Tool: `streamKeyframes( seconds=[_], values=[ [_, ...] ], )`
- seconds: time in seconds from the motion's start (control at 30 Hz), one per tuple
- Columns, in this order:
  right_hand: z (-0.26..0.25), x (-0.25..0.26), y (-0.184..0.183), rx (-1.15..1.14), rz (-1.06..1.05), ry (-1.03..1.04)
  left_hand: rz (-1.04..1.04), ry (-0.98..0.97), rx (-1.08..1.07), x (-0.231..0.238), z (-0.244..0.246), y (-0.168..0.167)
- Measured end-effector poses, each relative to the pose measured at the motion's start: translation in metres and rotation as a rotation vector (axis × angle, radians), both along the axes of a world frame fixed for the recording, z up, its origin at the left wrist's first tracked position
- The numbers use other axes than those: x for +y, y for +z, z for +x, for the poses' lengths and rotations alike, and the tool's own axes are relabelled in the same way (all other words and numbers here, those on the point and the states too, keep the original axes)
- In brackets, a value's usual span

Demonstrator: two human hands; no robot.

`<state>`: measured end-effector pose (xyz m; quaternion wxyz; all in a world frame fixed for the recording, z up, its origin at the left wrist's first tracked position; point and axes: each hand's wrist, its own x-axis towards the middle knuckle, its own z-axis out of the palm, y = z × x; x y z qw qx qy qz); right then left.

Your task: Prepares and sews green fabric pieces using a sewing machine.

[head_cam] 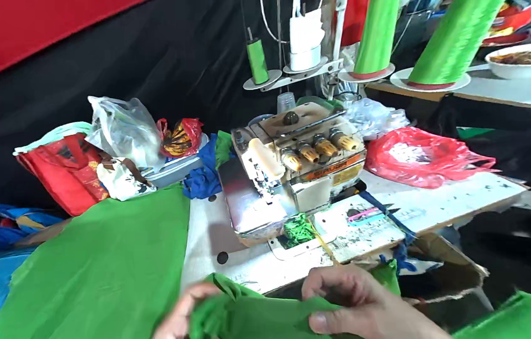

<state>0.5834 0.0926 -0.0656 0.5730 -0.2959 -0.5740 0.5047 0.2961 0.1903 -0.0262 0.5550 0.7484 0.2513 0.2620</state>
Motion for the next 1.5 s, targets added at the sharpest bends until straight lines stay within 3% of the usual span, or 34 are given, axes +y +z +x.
streamKeyframes(
  seconds=[0.07,0.13,0.27,0.4,0.47,0.57,0.7,0.9,1.0,1.13,1.27,1.37,1.5],
  values=[
    [-0.009,-0.007,-0.012,-0.072,-0.120,-0.001,0.070,-0.178,0.279,-0.005,0.001,-0.029],
    [-0.021,-0.013,-0.023,-0.142,-0.188,0.022,0.060,-0.276,0.379,-0.016,0.015,-0.059],
    [-0.031,-0.020,-0.032,-0.280,-0.171,-0.033,-0.365,-0.282,-0.041,-0.033,0.045,-0.092],
    [-0.019,-0.022,-0.039,-0.371,-0.228,-0.181,-0.501,-0.214,0.062,-0.041,0.057,-0.102],
    [-0.012,-0.024,-0.044,-0.384,-0.283,-0.214,-0.429,-0.099,0.103,-0.041,0.059,-0.098],
    [-0.005,-0.028,-0.053,-0.420,-0.222,-0.235,-0.205,0.082,-0.006,-0.035,0.055,-0.094],
    [-0.003,-0.023,-0.062,-0.389,-0.079,-0.234,0.032,0.096,-0.143,-0.024,0.047,-0.088],
    [-0.003,-0.006,-0.052,-0.078,-0.329,-0.273,0.224,0.118,-0.120,-0.023,0.038,-0.070],
    [-0.002,0.007,-0.053,0.106,-0.554,-0.413,0.196,0.089,-0.119,-0.027,0.039,-0.062],
    [-0.005,0.012,-0.054,0.257,-0.593,-0.434,-0.003,-0.089,-0.233,-0.029,0.041,-0.061],
    [-0.009,0.010,-0.052,0.207,-0.554,-0.418,-0.021,-0.131,-0.231,-0.032,0.048,-0.058],
    [-0.016,0.007,-0.052,0.076,-0.412,-0.373,0.044,-0.142,-0.144,-0.040,0.062,-0.054],
    [-0.028,0.001,-0.047,-0.080,-0.306,-0.360,0.159,0.035,-0.017,-0.051,0.081,-0.061]
  ],
)
